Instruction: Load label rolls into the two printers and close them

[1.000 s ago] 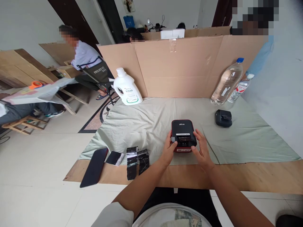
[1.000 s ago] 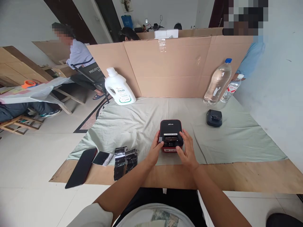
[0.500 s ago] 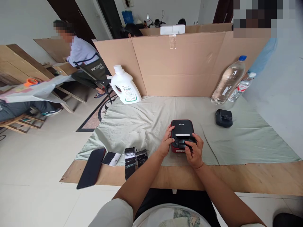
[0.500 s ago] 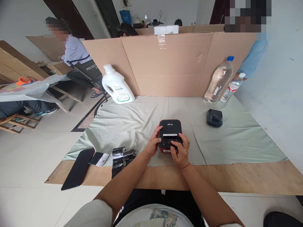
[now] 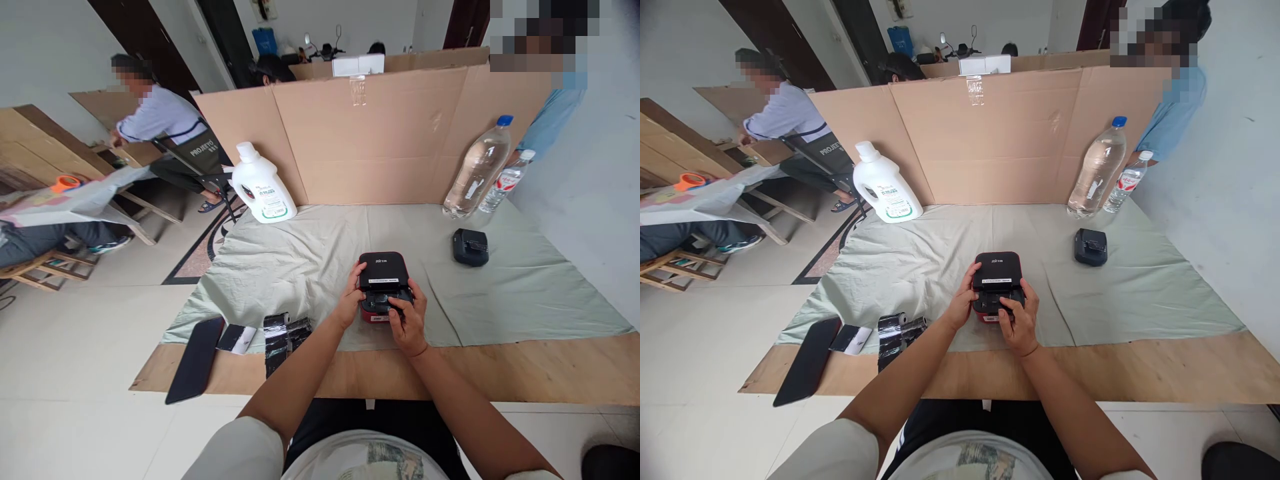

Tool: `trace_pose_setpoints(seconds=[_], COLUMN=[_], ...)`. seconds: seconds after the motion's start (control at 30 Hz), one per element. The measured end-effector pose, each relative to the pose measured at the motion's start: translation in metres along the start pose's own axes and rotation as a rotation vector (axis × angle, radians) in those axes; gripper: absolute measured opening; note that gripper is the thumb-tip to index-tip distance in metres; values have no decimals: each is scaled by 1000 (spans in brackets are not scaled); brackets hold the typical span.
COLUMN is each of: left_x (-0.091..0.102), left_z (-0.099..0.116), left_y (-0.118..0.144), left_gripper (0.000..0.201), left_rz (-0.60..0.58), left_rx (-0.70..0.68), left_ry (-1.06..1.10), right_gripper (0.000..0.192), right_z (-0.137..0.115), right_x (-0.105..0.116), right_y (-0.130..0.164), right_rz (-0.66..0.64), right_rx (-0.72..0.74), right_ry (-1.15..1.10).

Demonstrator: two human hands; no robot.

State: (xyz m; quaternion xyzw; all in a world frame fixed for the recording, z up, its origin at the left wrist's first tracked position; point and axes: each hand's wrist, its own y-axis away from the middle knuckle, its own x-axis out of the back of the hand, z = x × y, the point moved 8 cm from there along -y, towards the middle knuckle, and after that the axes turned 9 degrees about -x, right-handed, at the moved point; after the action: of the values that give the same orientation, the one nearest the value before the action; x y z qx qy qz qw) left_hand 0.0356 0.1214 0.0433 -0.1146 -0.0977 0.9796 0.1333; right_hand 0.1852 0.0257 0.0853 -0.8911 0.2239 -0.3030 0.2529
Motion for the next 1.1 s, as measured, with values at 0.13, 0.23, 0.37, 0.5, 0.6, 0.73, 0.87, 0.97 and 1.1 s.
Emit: trace_pose_setpoints(seconds=[0.13,0.23,0.37,0.5,0.6,0.73,0.87,0.97,1.1], left_x=[-5,-7,-6,-4,-1,1,-33,-59,-80], left_z=[5,15,23,17,18,50,61,51,33], left_y=[1,0,-5,-9,-12,-22,-43,-55,-59], left_gripper=[90,90,86,78,61,27,12,18,21], left_rz=[-15,-36,-16,62,120,190,-100,-386,-783], left_rx=[56,57,59,67,38,-145,-164,-45,126], left_ry=[80,82,18,-52,-184,-579,-747,-1042,-1552], right_gripper=[21,23,28,34,37,38,35,33,30], right_z=[0,0,2,6,9,7,9,9,8], right_x=[1,0,1,0,0,3,2,2,4], right_y=[0,-1,-2,-3,-3,-4,-4,-5,-5], right_rz=[6,-18,-19,-31,-49,-27,-17,-3,17], right_rx=[-7,13,45,59,52,76,73,85,107], right_ry=[-10,-10,-20,-63,-98,-146,-141,-150,-158])
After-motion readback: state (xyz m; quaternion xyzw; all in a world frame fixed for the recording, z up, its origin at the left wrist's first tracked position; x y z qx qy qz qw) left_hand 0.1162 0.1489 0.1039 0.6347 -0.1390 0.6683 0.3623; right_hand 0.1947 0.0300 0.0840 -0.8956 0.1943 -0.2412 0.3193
